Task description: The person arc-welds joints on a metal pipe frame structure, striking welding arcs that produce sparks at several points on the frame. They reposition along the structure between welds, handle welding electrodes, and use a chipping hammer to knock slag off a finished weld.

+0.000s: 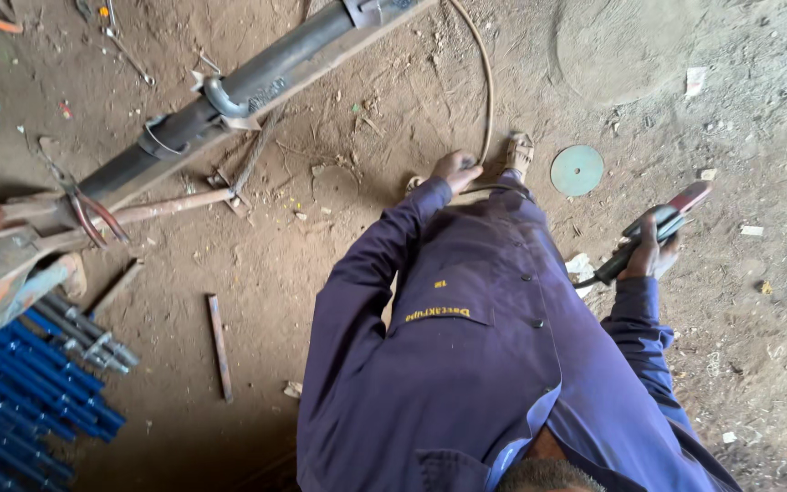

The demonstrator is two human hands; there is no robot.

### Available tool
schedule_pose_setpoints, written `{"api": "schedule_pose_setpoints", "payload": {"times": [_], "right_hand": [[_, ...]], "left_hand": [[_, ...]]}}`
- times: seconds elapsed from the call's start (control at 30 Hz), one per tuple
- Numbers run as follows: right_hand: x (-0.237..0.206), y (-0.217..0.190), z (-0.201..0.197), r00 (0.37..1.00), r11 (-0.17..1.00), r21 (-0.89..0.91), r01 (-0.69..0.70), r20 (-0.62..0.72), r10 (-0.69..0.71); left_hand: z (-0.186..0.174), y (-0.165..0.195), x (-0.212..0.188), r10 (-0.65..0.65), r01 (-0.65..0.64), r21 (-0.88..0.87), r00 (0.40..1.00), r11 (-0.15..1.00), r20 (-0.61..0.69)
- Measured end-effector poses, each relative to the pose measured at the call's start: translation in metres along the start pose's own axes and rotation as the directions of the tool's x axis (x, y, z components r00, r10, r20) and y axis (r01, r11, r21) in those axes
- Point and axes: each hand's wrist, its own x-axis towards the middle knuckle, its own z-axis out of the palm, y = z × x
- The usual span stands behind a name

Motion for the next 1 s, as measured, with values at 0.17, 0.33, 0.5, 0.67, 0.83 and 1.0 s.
{"api": "schedule_pose_setpoints", "payload": {"times": [0.17,0.33,0.5,0.67,0.83,1.0], "right_hand": [[-0.037,0.003,0.011,0.963,0.964,0.030,-0.265,0.061,0.263],[-0.043,0.003,0.020,0.928,0.936,-0.094,-0.340,0.127,0.350],[-0.044,0.020,0.018,0.898,0.908,-0.089,-0.410,0.133,0.419],[-0.043,0.038,0.011,0.952,0.919,-0.310,-0.243,0.107,0.288],[-0.027,0.049,0.007,0.947,0.797,-0.551,-0.248,0.035,0.319],[0.011,0.060,0.007,0.950,0.788,-0.565,-0.243,0.026,0.312]], "left_hand": [[-0.035,-0.038,-0.019,-0.014,0.019,0.044,0.994,0.999,-0.108],[-0.038,-0.056,-0.035,-0.070,0.078,0.055,0.987,0.995,-0.144],[-0.037,-0.058,-0.019,-0.274,0.268,-0.161,0.962,0.950,-0.012],[-0.037,-0.023,0.027,-0.022,0.009,-0.118,0.994,0.993,-0.109],[-0.028,0.060,0.100,0.032,-0.029,0.076,0.999,0.997,-0.043],[0.010,0.169,0.181,0.418,-0.366,0.430,0.908,0.825,-0.028]]}}
